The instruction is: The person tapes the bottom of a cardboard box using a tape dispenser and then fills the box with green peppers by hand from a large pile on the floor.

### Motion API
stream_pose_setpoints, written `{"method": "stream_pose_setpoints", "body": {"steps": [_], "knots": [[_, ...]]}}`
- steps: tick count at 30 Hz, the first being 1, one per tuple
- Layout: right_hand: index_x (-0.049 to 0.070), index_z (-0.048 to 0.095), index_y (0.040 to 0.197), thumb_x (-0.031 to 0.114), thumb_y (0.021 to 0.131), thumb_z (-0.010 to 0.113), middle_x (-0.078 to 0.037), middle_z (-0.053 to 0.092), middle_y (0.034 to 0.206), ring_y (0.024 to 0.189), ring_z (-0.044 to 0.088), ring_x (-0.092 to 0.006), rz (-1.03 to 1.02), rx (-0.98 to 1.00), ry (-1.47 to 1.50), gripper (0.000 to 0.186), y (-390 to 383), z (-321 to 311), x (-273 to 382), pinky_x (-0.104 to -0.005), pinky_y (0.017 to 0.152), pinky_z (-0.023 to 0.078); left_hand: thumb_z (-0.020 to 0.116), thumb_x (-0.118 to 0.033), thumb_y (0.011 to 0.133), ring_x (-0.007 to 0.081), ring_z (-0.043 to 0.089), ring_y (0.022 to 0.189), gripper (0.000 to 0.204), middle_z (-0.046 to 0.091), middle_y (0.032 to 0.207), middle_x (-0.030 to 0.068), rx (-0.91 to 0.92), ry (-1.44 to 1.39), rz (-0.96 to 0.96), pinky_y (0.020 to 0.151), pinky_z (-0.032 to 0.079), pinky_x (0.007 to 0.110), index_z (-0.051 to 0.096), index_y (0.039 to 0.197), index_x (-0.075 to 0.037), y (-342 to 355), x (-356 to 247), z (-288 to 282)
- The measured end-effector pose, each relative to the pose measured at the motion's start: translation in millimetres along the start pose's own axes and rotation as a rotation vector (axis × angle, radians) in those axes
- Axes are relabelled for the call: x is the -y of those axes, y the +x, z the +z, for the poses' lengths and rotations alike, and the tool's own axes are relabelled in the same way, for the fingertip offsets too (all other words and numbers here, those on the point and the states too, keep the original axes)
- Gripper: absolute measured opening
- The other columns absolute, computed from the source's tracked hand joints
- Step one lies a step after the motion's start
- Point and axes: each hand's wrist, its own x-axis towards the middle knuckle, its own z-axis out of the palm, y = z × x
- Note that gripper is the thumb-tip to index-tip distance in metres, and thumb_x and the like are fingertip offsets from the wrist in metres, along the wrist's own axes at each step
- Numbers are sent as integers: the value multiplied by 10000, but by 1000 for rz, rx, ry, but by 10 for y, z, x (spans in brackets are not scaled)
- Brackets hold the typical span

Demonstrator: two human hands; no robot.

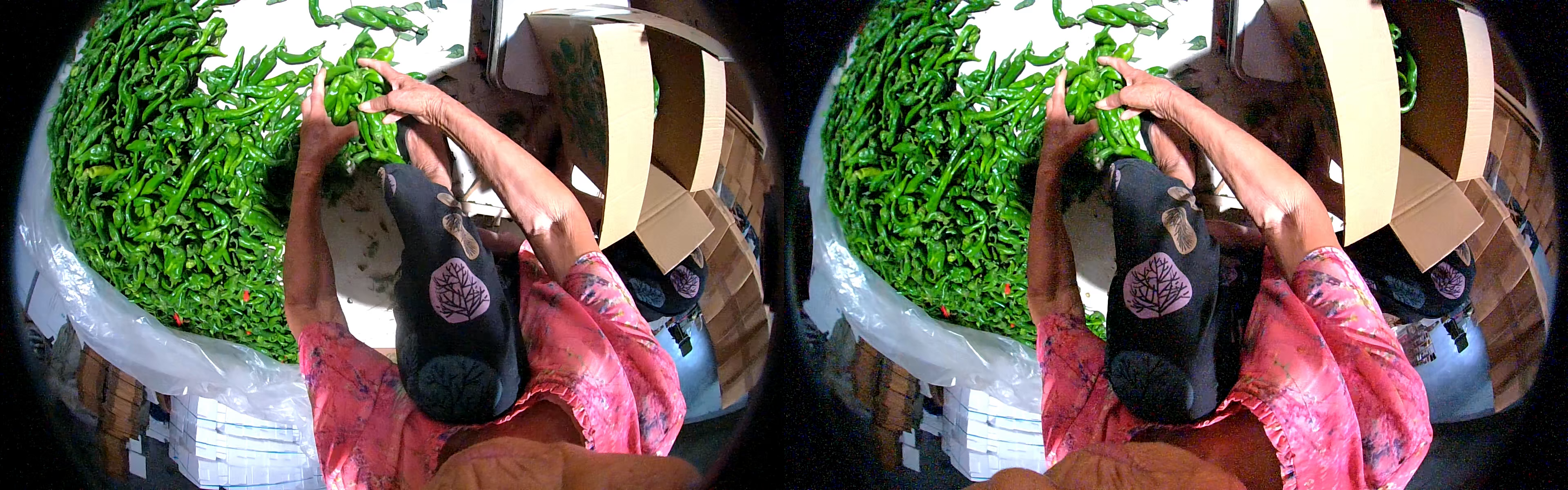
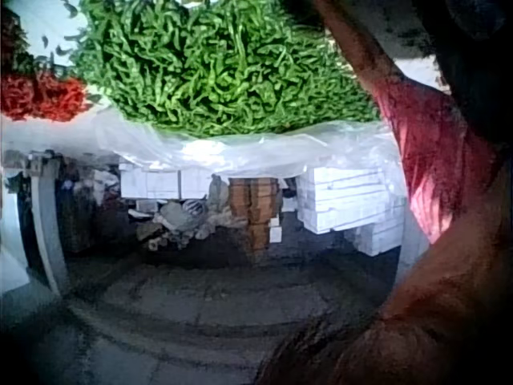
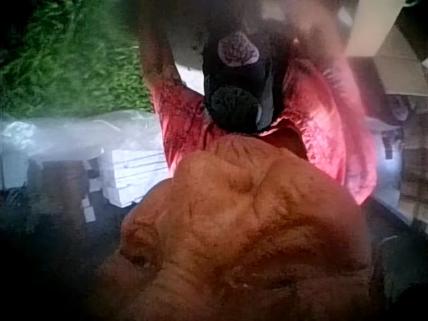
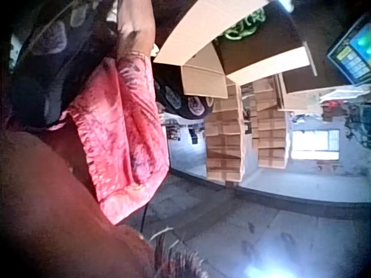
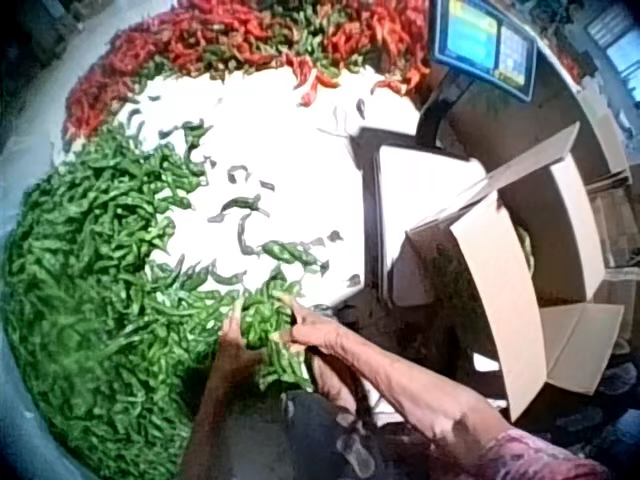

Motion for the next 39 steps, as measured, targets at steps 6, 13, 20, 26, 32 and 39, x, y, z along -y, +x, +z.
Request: {"method": "stream_pose_setpoints", "body": {"steps": [6,13,20,26,32,39], "knots": [[314,405,1491,177,847,770,-27,565,1314,951,560,-137,-57,93,16,753,-191,-49,78,-249,695,507,755,-86,581,305,472,1276,1100,441,1410,171,85,-658,-162,1063,418,402,215,1539,-59,-233,-305,-70],[197,376,1494,298,807,788,-146,546,1356,1286,504,-273,-606,32,-200,808,-799,283,741,-392,1086,400,887,-341,681,299,534,1211,1148,459,1395,182,-130,-616,-34,1040,447,392,174,1536,-60,-491,-1026,-607],[140,432,1450,263,767,775,-176,548,1316,1252,529,-320,-1026,-150,-284,774,-2148,51,1505,-428,1079,413,826,-174,654,319,437,1322,1107,364,1472,161,-122,-579,424,1095,400,445,178,1551,-138,-680,-2484,-893],[107,523,1352,59,736,786,-122,636,1175,1141,606,-244,-1073,-269,-138,672,-3532,-823,1791,-360,1005,474,757,-31,640,308,542,1228,1092,473,1392,158,114,-491,793,1034,475,415,171,1549,-188,-411,-3992,-372],[142,494,1391,54,796,787,-82,563,1313,1226,540,-211,-1201,-602,-752,669,-4356,-1843,1457,-357,1033,456,731,46,643,230,533,1238,1030,482,1406,107,478,-663,887,1029,458,362,268,1540,-158,-124,-4717,532],[93,524,1336,-156,591,609,-130,573,1234,1157,560,-374,-541,-449,-1105,790,-4404,-2381,615,-410,1006,455,686,-4,706,195,578,1196,731,581,1342,100,522,-88,834,1057,452,340,515,1411,-89,266,-4582,639]]}}
